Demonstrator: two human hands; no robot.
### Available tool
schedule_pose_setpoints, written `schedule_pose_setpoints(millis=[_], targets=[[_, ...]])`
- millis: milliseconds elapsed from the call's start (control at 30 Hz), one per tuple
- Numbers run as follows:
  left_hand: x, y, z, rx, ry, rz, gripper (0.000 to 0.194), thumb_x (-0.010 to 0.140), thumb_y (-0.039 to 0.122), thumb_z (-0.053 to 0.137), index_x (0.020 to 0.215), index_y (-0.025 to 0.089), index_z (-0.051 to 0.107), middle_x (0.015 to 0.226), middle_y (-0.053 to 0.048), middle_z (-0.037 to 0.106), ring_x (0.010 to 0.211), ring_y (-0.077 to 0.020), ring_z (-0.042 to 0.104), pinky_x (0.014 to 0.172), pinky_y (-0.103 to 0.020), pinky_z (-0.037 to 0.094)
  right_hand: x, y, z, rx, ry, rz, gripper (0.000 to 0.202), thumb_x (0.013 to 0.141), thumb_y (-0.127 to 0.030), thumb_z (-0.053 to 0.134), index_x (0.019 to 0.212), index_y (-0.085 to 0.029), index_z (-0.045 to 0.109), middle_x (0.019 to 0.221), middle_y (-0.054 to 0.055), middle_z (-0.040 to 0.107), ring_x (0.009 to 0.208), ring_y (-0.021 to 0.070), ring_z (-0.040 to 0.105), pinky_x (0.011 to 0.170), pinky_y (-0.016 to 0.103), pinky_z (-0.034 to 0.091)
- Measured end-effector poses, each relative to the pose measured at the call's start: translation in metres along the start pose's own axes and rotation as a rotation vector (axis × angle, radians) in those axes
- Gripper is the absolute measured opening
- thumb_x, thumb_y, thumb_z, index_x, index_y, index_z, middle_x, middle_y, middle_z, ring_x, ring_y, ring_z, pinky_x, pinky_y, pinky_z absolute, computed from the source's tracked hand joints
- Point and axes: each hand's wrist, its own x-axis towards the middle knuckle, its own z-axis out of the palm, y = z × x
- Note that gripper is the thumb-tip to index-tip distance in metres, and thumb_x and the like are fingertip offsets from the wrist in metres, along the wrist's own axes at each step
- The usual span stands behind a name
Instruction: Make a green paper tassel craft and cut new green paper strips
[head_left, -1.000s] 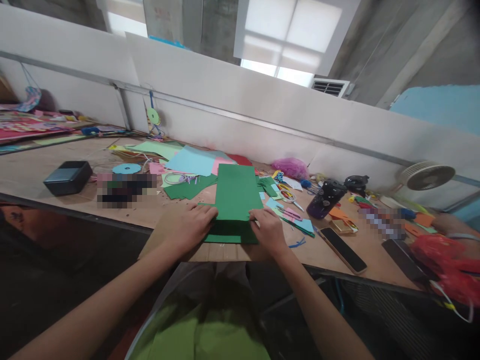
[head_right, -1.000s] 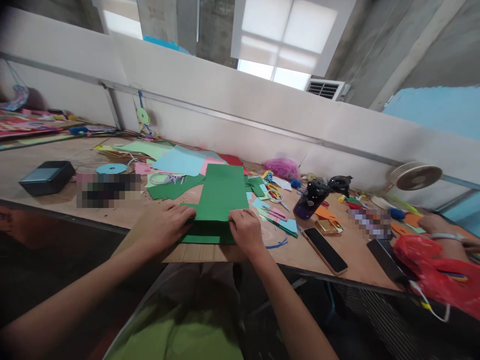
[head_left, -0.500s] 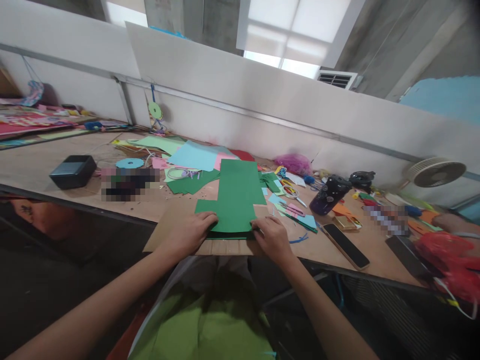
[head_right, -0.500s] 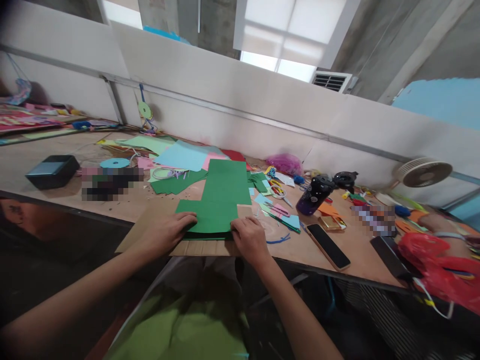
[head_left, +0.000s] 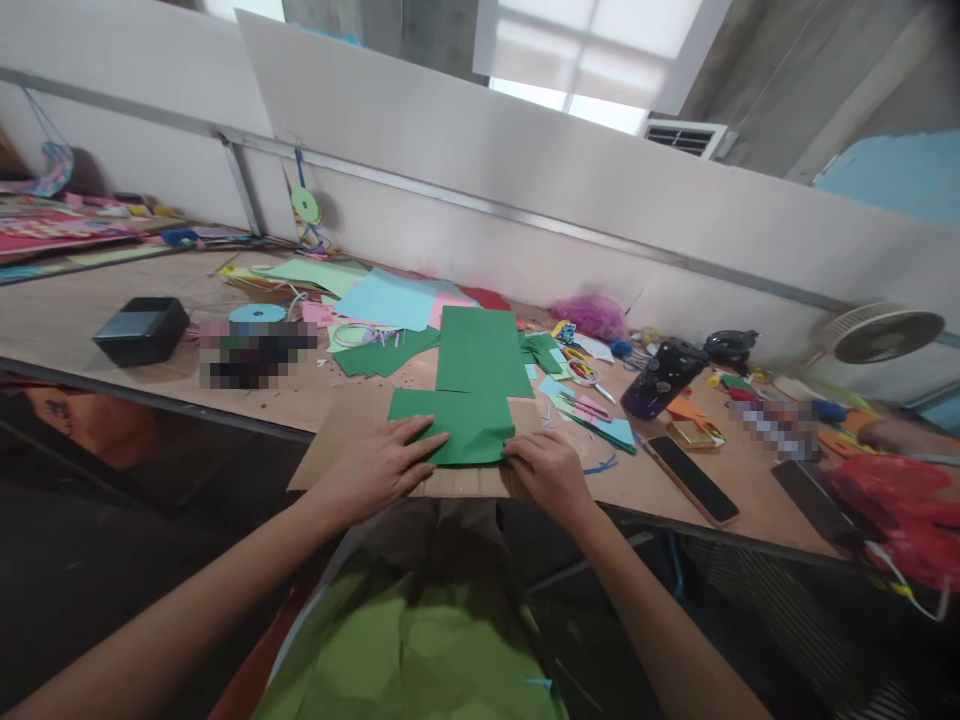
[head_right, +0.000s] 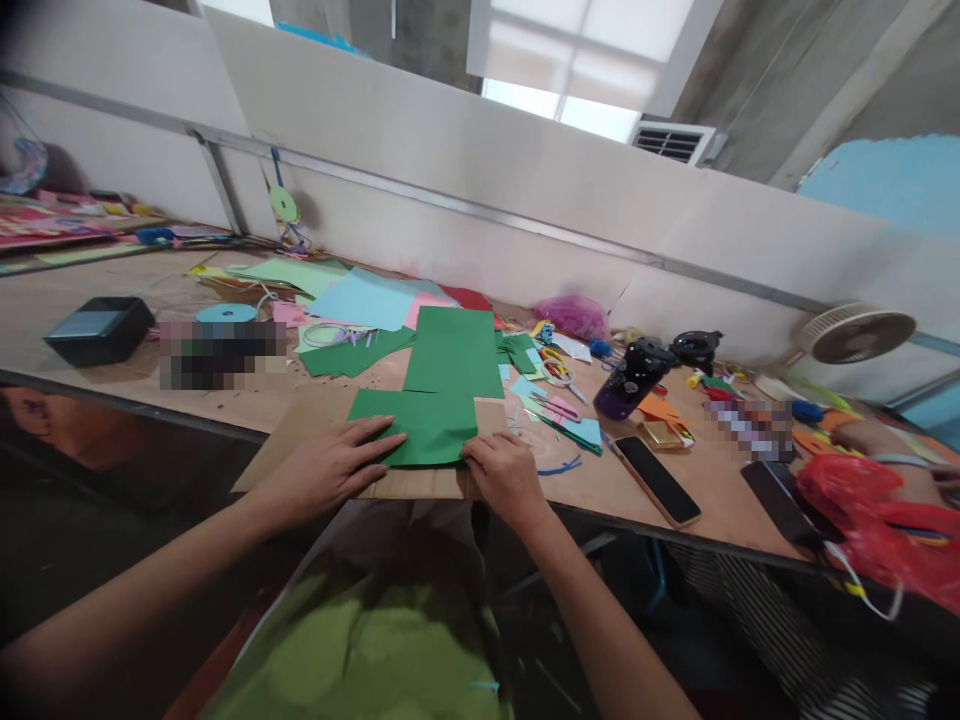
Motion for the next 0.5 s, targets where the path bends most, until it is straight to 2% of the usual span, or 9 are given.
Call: schedule_pose_setpoints(millis=[200, 500], targets=[[-0.0020, -0.0032, 0.0050, -0.033, 0.007, 0.003, 0.043, 0.098, 0.039, 0.045, 0.138, 0.028, 0.055, 0.148, -0.011, 0.048, 0.134, -0.0293, 0.046, 0.111, -0.047, 0.037, -0.0016, -0.0008, -0.0007, -0.021, -0.017, -0.004, 0.015, 0.091, -0.014, 0.056, 0.091, -0.024, 0.067, 0.097, 0.004, 0.075, 0.091, 0.0203, 0.067, 0.087, 0.034, 0.043], [-0.0030, 0.0001, 0.0020, -0.025, -0.021, -0.015, 0.042, 0.100, 0.038, 0.041, 0.139, 0.030, 0.054, 0.148, -0.010, 0.048, 0.134, -0.0279, 0.046, 0.111, -0.047, 0.036, -0.0031, -0.0016, -0.0043, -0.002, -0.024, -0.035, 0.016, 0.091, -0.014, 0.055, 0.092, -0.023, 0.068, 0.100, 0.004, 0.075, 0.092, 0.0195, 0.067, 0.089, 0.034, 0.045]])
